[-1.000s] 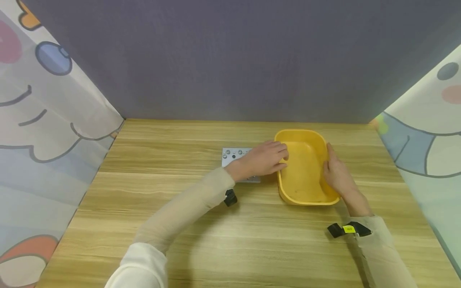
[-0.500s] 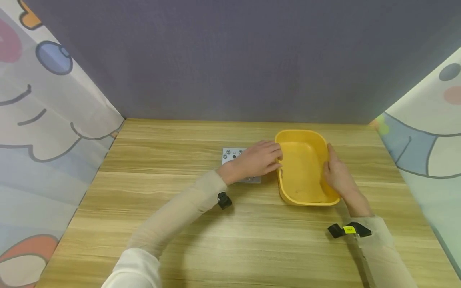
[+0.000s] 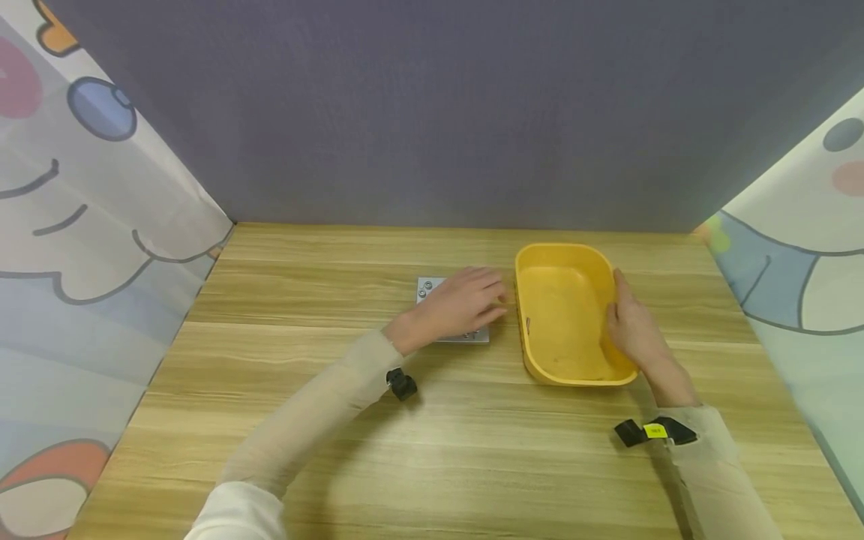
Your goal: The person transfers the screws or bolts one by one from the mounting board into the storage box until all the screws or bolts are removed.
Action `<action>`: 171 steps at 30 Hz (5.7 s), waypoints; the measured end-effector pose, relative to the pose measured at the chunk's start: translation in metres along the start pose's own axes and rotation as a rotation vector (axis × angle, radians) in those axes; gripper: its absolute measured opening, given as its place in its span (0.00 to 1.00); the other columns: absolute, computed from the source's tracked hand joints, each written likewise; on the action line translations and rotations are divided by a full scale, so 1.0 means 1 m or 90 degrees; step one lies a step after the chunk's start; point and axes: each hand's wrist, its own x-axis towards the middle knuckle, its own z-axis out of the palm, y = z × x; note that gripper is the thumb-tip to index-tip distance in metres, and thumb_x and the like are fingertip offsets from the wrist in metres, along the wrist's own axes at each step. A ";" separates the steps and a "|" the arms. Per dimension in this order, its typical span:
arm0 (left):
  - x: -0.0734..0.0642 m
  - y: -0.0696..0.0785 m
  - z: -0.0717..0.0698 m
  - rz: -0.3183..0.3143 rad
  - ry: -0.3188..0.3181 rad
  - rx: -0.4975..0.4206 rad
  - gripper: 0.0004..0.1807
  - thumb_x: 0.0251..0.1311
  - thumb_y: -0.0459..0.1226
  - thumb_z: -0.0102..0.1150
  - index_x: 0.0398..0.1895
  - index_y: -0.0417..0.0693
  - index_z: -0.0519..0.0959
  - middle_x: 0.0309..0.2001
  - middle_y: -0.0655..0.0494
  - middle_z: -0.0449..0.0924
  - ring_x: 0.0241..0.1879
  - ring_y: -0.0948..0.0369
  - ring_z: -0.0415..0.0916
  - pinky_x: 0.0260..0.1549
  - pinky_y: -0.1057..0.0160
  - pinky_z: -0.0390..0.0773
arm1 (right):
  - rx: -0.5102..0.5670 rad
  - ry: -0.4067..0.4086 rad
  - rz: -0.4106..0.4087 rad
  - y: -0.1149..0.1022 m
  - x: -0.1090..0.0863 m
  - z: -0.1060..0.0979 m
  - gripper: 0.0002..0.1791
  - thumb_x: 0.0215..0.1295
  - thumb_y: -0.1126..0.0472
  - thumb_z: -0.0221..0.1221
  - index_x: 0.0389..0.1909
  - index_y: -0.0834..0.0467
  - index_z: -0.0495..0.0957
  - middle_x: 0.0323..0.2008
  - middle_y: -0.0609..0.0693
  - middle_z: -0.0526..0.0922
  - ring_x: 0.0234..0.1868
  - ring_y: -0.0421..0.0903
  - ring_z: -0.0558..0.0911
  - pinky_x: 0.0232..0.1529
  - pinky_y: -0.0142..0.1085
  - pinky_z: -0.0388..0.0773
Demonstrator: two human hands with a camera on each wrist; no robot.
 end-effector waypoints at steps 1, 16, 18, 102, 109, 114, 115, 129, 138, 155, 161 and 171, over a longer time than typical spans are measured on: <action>-0.002 0.000 0.000 0.000 0.001 -0.001 0.15 0.76 0.47 0.56 0.55 0.50 0.82 0.52 0.57 0.79 0.64 0.56 0.74 0.72 0.57 0.68 | 0.002 -0.001 0.001 0.000 0.000 0.000 0.33 0.78 0.70 0.40 0.77 0.78 0.40 0.68 0.86 0.57 0.64 0.83 0.65 0.64 0.72 0.65; -0.024 -0.009 0.001 0.000 0.053 -0.047 0.11 0.74 0.42 0.60 0.49 0.46 0.83 0.47 0.57 0.80 0.56 0.57 0.78 0.69 0.55 0.71 | 0.006 -0.021 0.016 0.001 0.000 -0.001 0.34 0.80 0.67 0.38 0.78 0.76 0.37 0.71 0.84 0.52 0.67 0.82 0.61 0.67 0.71 0.61; -0.027 -0.011 0.001 -0.005 0.059 -0.050 0.10 0.74 0.41 0.60 0.49 0.47 0.83 0.48 0.57 0.81 0.56 0.57 0.78 0.69 0.55 0.72 | 0.006 -0.017 0.016 0.000 0.001 -0.001 0.34 0.79 0.68 0.38 0.78 0.75 0.37 0.71 0.84 0.53 0.66 0.82 0.62 0.67 0.72 0.62; -0.060 -0.003 0.018 -0.021 0.042 -0.051 0.05 0.61 0.38 0.70 0.38 0.50 0.87 0.43 0.60 0.84 0.45 0.63 0.80 0.56 0.66 0.79 | 0.007 -0.010 0.024 -0.003 -0.002 -0.001 0.34 0.79 0.68 0.38 0.78 0.75 0.38 0.66 0.86 0.59 0.57 0.81 0.73 0.58 0.72 0.69; -0.060 -0.003 0.016 -0.017 0.054 -0.052 0.04 0.61 0.37 0.69 0.38 0.49 0.87 0.43 0.59 0.84 0.46 0.63 0.80 0.57 0.66 0.79 | 0.005 -0.002 0.012 -0.002 -0.002 0.000 0.34 0.79 0.68 0.39 0.78 0.75 0.39 0.65 0.87 0.61 0.47 0.75 0.78 0.54 0.71 0.72; -0.060 -0.002 0.014 -0.016 0.060 -0.062 0.03 0.61 0.36 0.69 0.37 0.49 0.87 0.43 0.59 0.84 0.47 0.62 0.80 0.59 0.65 0.79 | 0.009 -0.015 0.021 -0.001 -0.001 -0.001 0.34 0.80 0.67 0.38 0.78 0.74 0.37 0.68 0.85 0.57 0.61 0.82 0.69 0.61 0.72 0.68; -0.060 -0.002 0.014 -0.016 0.060 -0.062 0.03 0.61 0.36 0.69 0.37 0.49 0.87 0.43 0.59 0.84 0.47 0.62 0.80 0.60 0.65 0.79 | 0.009 -0.017 0.022 -0.001 -0.001 -0.001 0.34 0.80 0.67 0.38 0.79 0.74 0.37 0.68 0.85 0.57 0.61 0.82 0.69 0.61 0.72 0.67; -0.058 -0.002 0.010 -0.006 0.090 -0.060 0.02 0.59 0.36 0.68 0.34 0.48 0.87 0.41 0.59 0.84 0.44 0.62 0.81 0.55 0.66 0.80 | 0.004 -0.026 0.029 0.001 0.001 -0.002 0.34 0.80 0.66 0.37 0.79 0.74 0.36 0.67 0.86 0.58 0.58 0.81 0.72 0.59 0.72 0.69; -0.058 -0.002 0.008 -0.007 0.088 -0.061 0.02 0.60 0.36 0.68 0.34 0.48 0.87 0.43 0.58 0.85 0.47 0.61 0.81 0.59 0.65 0.79 | 0.003 -0.017 0.026 0.001 -0.001 -0.001 0.34 0.80 0.67 0.38 0.79 0.74 0.37 0.67 0.86 0.59 0.59 0.82 0.71 0.59 0.72 0.69; -0.057 -0.001 0.003 -0.002 0.089 -0.060 0.03 0.60 0.36 0.69 0.36 0.47 0.88 0.44 0.57 0.85 0.49 0.61 0.82 0.67 0.60 0.74 | -0.003 -0.011 0.023 0.000 -0.002 -0.001 0.34 0.79 0.68 0.39 0.78 0.75 0.39 0.62 0.88 0.63 0.42 0.73 0.78 0.50 0.68 0.74; -0.057 -0.001 0.001 0.004 0.091 -0.064 0.04 0.61 0.36 0.69 0.37 0.47 0.88 0.44 0.57 0.85 0.48 0.61 0.82 0.68 0.61 0.73 | 0.006 -0.016 0.024 -0.001 -0.003 -0.002 0.34 0.80 0.67 0.39 0.78 0.75 0.38 0.66 0.86 0.60 0.45 0.73 0.77 0.52 0.68 0.73; -0.052 0.000 -0.007 0.011 0.101 -0.052 0.03 0.61 0.36 0.67 0.36 0.48 0.87 0.42 0.58 0.86 0.43 0.63 0.82 0.58 0.65 0.80 | 0.001 -0.007 0.015 -0.001 -0.003 -0.001 0.34 0.79 0.69 0.40 0.78 0.75 0.40 0.62 0.87 0.64 0.36 0.65 0.76 0.46 0.65 0.75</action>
